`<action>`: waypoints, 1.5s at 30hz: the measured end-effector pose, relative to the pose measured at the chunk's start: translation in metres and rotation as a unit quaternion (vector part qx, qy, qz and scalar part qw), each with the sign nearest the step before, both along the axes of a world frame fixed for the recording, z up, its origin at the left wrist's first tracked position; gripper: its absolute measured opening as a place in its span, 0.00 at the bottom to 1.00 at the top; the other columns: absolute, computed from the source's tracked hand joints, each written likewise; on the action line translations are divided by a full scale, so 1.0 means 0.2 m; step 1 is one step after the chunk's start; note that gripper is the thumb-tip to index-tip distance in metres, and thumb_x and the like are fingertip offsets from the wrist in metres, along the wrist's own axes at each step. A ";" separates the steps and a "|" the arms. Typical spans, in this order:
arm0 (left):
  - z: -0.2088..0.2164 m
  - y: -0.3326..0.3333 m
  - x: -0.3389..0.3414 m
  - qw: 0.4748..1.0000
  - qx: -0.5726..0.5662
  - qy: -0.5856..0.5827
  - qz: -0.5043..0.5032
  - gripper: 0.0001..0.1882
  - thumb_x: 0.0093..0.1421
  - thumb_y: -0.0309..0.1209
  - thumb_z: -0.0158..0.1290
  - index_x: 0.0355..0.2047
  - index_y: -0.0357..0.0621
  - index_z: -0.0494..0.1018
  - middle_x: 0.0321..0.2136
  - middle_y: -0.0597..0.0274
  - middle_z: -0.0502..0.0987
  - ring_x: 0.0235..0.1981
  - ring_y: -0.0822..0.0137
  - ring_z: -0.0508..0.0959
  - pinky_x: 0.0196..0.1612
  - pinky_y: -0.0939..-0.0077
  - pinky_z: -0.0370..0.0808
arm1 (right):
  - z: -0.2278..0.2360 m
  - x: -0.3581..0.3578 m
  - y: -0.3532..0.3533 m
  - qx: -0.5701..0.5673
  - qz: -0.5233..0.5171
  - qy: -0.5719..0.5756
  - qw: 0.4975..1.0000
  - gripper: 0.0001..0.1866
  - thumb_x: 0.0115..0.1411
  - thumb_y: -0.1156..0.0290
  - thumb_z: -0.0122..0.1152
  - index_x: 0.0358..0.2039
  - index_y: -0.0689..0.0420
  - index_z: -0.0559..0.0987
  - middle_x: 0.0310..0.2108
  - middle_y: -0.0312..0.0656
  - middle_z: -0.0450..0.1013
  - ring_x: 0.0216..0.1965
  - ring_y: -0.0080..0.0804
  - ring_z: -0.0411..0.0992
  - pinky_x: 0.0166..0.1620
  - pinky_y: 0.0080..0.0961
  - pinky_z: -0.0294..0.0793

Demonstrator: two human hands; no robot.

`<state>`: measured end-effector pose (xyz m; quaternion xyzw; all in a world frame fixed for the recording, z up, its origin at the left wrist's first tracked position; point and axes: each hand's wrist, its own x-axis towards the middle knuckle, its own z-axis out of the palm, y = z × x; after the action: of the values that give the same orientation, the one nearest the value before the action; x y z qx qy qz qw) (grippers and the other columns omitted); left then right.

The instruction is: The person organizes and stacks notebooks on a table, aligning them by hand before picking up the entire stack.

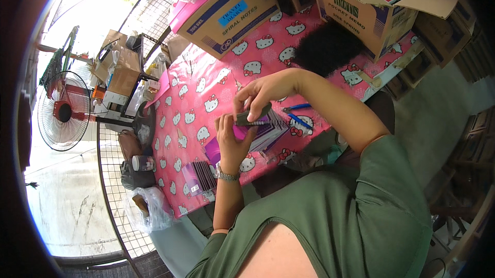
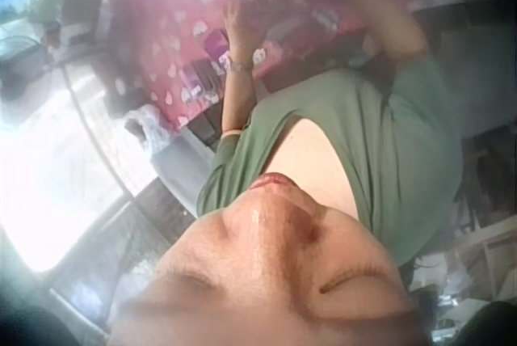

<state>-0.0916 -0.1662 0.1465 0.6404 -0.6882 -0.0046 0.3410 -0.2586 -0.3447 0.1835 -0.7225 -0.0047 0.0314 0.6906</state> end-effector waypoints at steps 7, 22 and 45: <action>0.07 -0.04 -0.01 1.000 0.006 0.019 0.004 0.21 0.47 0.31 0.68 0.38 0.40 0.72 0.37 0.53 0.75 0.43 0.50 0.73 0.48 0.58 0.70 | -0.03 0.04 -0.04 -0.054 -0.043 0.018 0.997 0.25 0.49 0.58 0.71 0.47 0.53 0.80 0.48 0.39 0.74 0.54 0.31 0.69 0.57 0.30 0.66; -0.06 -0.01 0.14 0.917 0.106 0.382 -0.032 0.14 0.58 0.20 0.62 0.42 0.36 0.72 0.36 0.62 0.78 0.35 0.73 0.78 0.37 0.78 0.76 | -0.06 0.14 -0.05 0.014 -0.019 -0.006 1.000 0.20 0.55 0.65 0.67 0.48 0.56 0.78 0.42 0.35 0.73 0.45 0.24 0.72 0.48 0.21 0.71; -0.15 0.01 0.07 0.938 -0.062 0.330 0.084 0.09 0.66 0.24 0.55 0.45 0.33 0.73 0.33 0.63 0.77 0.27 0.76 0.78 0.27 0.79 0.84 | -0.98 -0.35 0.40 -0.478 -0.431 0.147 0.751 0.34 0.60 0.57 0.61 0.63 0.60 0.67 0.57 0.54 0.68 0.58 0.49 0.68 0.57 0.46 0.68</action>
<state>-0.0767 -0.1635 0.1156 0.6359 -0.4799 -0.1442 0.5869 -0.3282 -0.2642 -0.0126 -0.8701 0.4246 -0.1655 0.1875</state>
